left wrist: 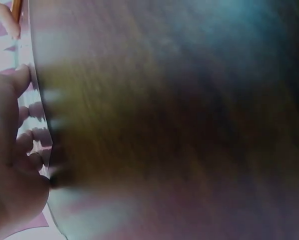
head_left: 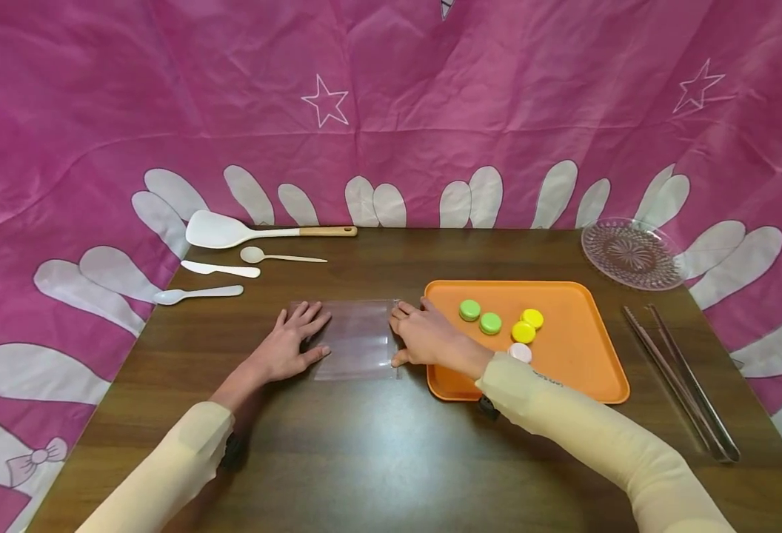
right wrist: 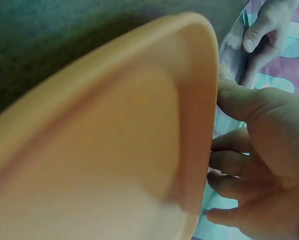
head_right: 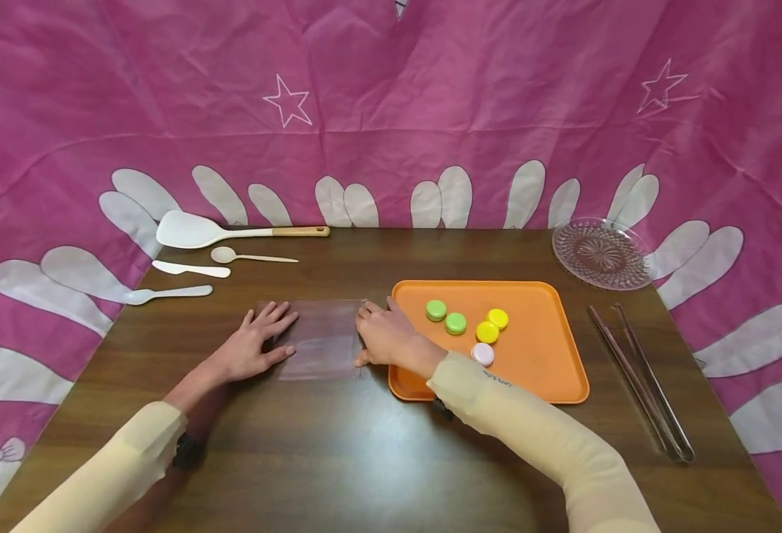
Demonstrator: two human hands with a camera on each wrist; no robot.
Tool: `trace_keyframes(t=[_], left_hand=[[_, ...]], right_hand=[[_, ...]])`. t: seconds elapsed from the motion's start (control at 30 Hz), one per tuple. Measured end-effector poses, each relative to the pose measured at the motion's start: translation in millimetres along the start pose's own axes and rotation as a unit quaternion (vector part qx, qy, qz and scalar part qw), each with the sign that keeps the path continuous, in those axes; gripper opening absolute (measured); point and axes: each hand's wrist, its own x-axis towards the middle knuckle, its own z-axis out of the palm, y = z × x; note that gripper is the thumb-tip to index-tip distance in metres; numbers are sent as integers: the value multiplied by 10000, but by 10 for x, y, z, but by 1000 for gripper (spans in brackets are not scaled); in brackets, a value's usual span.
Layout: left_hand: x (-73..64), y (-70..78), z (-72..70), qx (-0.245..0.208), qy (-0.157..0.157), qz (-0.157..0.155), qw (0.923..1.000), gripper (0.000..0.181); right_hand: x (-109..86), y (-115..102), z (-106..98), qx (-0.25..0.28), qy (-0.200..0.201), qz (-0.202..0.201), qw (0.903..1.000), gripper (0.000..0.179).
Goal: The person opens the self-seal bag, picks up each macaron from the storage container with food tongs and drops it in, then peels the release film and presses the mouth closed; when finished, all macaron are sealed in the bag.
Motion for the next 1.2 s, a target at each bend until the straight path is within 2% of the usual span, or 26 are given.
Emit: trace_keyframes(t=[0.17,0.37,0.53,0.8,0.93,1.07,1.2], left_hand=[[7,12,56,20,212,175,9996,71],[14,36,81,-128,461,87,9988,61],[9,39,85,-245,544,4,9982,57],[4,24,91,-589,745,223,9952,51],[8,19,104,-608,779,153,9950,48],[17,21,142,-600,1177,79,9912,39],[11,9,196,-777,1718,120,9820,30]], right_hand=[[-4,9,-2,29,-138,151,9998,81],[7,14,-34,16,83,25,10000,75],[4,11,-49,-16,49,15,10000,75],[19,16,-47,-179,3,26,9998,80],[36,20,-39,-244,-26,-17,9997,78],[51,27,-30,-238,5,-54,9997,74],[70,32,-24,-106,11,-113,9999,71]])
